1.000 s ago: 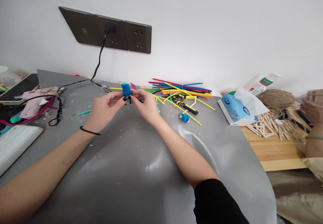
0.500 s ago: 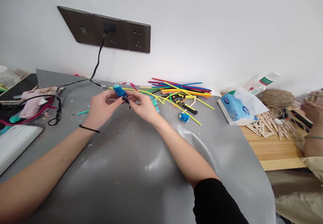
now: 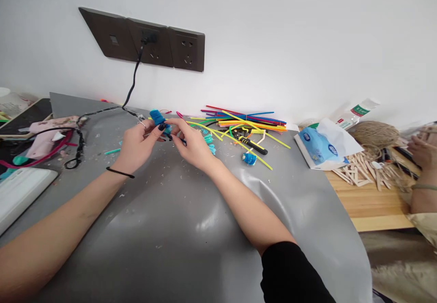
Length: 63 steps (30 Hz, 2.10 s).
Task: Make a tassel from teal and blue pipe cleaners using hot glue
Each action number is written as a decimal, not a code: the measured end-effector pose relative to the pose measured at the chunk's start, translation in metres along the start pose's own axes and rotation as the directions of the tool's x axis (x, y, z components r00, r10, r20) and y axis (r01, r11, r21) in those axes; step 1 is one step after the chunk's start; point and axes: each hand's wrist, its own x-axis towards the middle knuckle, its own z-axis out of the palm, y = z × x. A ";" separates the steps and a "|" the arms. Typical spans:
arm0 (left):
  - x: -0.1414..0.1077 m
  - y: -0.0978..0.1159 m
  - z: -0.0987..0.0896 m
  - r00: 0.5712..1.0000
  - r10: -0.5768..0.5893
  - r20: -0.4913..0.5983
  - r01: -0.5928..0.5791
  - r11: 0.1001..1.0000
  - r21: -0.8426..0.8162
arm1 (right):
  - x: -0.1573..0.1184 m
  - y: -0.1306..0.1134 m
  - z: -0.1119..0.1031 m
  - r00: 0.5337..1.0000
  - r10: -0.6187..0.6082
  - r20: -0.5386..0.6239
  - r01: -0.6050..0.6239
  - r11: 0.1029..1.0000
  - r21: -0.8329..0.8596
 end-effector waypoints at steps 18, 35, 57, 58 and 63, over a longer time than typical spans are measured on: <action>0.001 0.007 -0.005 0.999 -0.003 0.048 -0.002 0.996 0.089 | 0.000 -0.001 -0.001 1.000 -0.009 -0.024 0.008 0.999 -0.042; 0.004 0.005 -0.005 0.996 0.012 0.090 -0.016 0.999 0.039 | 0.003 -0.003 -0.005 0.993 0.076 -0.090 -0.075 0.997 0.023; -0.004 0.015 0.000 0.988 -0.041 0.146 0.049 0.998 -0.048 | 0.006 -0.007 -0.005 0.992 0.080 -0.100 -0.074 0.995 0.060; -0.004 0.014 0.000 0.988 -0.047 0.147 0.057 0.996 -0.062 | 0.006 -0.007 -0.004 0.992 0.073 -0.107 -0.067 0.996 0.055; 0.001 0.010 -0.002 0.984 -0.070 0.162 0.103 0.972 -0.209 | 0.004 -0.002 -0.003 0.989 -0.036 -0.142 0.036 0.999 -0.003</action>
